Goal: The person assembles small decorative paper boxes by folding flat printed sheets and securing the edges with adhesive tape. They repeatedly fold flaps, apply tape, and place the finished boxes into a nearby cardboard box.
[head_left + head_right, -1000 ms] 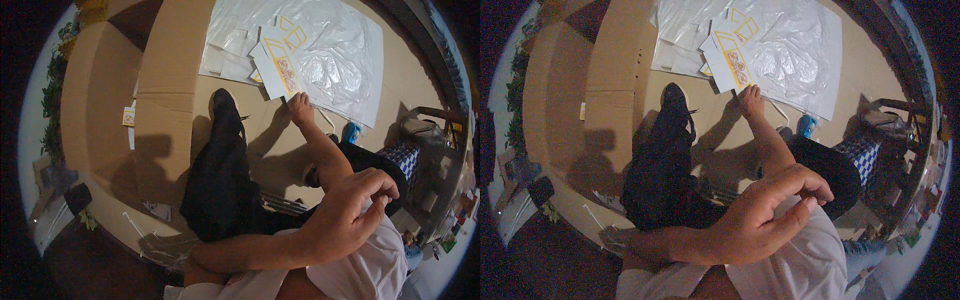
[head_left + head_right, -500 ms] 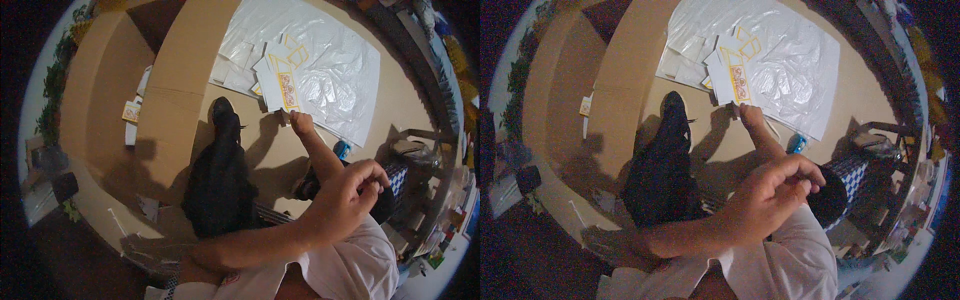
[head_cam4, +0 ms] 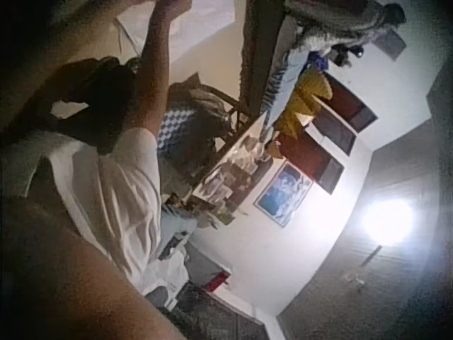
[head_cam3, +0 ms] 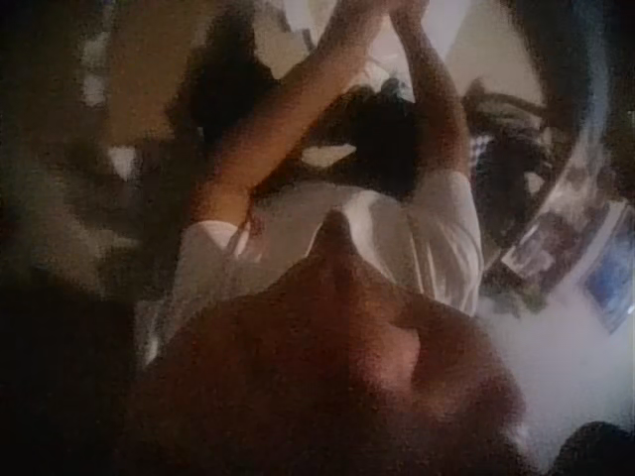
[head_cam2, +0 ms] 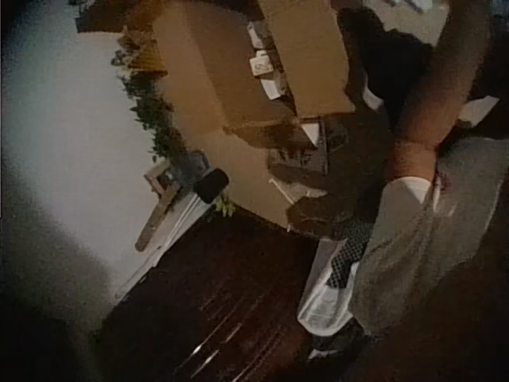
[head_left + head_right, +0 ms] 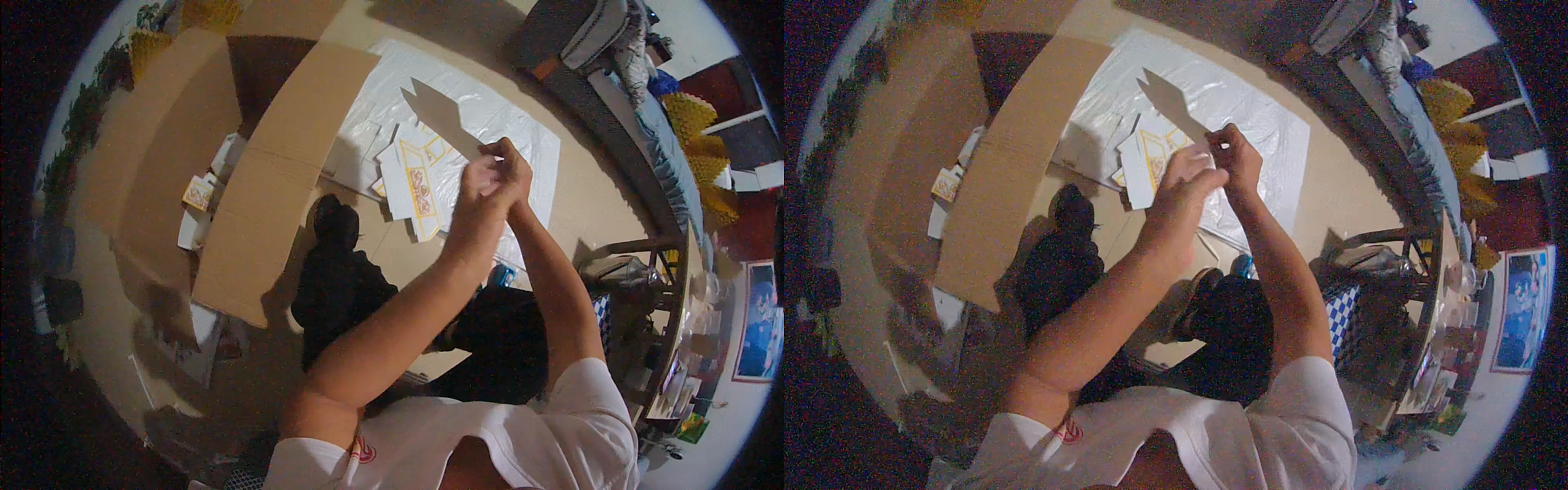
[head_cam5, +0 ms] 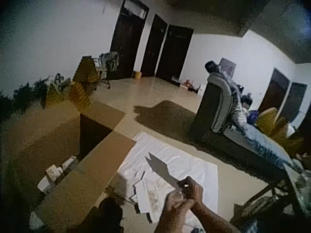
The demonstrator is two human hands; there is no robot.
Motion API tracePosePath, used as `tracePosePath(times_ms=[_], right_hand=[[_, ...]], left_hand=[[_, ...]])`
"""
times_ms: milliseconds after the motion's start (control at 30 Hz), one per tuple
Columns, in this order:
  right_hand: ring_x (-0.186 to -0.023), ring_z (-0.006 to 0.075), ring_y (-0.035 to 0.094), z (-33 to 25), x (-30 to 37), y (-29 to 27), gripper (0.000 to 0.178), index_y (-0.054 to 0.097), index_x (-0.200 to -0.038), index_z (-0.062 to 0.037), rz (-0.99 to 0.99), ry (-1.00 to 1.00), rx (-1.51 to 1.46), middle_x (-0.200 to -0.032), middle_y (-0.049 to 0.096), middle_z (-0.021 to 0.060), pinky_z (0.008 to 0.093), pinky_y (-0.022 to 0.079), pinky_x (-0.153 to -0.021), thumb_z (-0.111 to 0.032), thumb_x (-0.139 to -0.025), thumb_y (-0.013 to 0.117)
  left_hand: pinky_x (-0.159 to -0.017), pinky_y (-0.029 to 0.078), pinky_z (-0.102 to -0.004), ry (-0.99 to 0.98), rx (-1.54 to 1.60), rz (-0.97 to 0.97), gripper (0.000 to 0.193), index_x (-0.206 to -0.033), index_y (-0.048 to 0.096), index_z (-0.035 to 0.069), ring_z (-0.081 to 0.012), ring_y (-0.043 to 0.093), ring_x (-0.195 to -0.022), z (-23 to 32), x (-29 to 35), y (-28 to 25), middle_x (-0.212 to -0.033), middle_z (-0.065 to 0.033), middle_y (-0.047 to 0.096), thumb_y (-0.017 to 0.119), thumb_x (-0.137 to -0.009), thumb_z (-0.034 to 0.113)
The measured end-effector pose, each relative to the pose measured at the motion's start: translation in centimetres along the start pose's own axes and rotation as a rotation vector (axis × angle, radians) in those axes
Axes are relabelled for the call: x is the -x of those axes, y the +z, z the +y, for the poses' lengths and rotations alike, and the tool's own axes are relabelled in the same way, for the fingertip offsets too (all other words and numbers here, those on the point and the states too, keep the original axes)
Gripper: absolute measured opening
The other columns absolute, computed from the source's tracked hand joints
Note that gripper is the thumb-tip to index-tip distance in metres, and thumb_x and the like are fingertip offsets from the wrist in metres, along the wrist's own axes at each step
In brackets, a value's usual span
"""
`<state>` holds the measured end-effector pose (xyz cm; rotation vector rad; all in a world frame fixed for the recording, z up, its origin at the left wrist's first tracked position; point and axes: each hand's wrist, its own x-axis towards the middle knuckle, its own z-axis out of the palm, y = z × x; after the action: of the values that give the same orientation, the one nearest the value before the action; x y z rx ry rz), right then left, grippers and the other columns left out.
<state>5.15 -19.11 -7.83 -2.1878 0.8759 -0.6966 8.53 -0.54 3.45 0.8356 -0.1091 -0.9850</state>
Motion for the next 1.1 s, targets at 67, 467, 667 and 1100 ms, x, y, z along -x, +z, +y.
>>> tracePosePath(times_ms=[67,467,667,1100], right_hand=[[-0.076,0.0238,0.068,-4.5,1.5,-1.9,0.016,0.061,-0.088,-0.0089,0.081,-0.268,0.084,-0.087,0.07,0.0081,0.0343,0.051,-0.065,-0.011,-0.075,0.071],[-0.107,0.0219,0.057,-11.7,8.8,-9.6,0.024,0.064,-0.104,-0.0045,-0.085,-0.34,-0.597,-0.112,0.064,0.0107,0.0357,0.043,-0.091,-0.024,-0.092,0.057],[-0.098,0.0146,0.056,-8.9,5.6,-11.6,0.045,0.046,-0.128,-0.0012,0.197,0.169,-0.979,-0.107,0.062,0.0091,0.0295,0.044,-0.088,-0.025,-0.092,0.061],[-0.092,0.0143,0.061,-9.0,5.5,-10.5,0.04,0.059,-0.117,-0.0003,0.121,0.042,-1.074,-0.106,0.066,0.0087,0.0299,0.049,-0.083,-0.021,-0.085,0.071]], left_hand=[[-0.11,0.024,-0.0404,0.085,-0.056,0.052,0.086,-0.143,0.028,0.008,-0.0288,0.033,-0.132,-0.9,-1.2,-0.3,-0.139,-0.0172,0.037,0.074,-0.074,0.029],[-0.08,0.053,-0.038,0.186,-0.105,0.03,0.041,-0.123,0.053,-0.004,-0.0236,0.064,-0.093,1.1,-2.2,-1.3,-0.112,-0.0135,0.062,0.062,-0.091,0.019],[-0.094,0.046,-0.0354,0.161,-0.331,-0.252,0.046,-0.128,0.051,-0.001,-0.021,0.058,-0.108,-1.4,-0.5,0.4,-0.121,-0.0115,0.059,0.067,-0.086,0.009],[-0.114,0.021,-0.0407,0.82,-1.042,-0.046,0.074,-0.148,0.017,0.0,-0.0322,0.026,-0.14,0.4,-2.5,0.8,-0.152,-0.022,0.023,0.059,-0.091,0.018]])
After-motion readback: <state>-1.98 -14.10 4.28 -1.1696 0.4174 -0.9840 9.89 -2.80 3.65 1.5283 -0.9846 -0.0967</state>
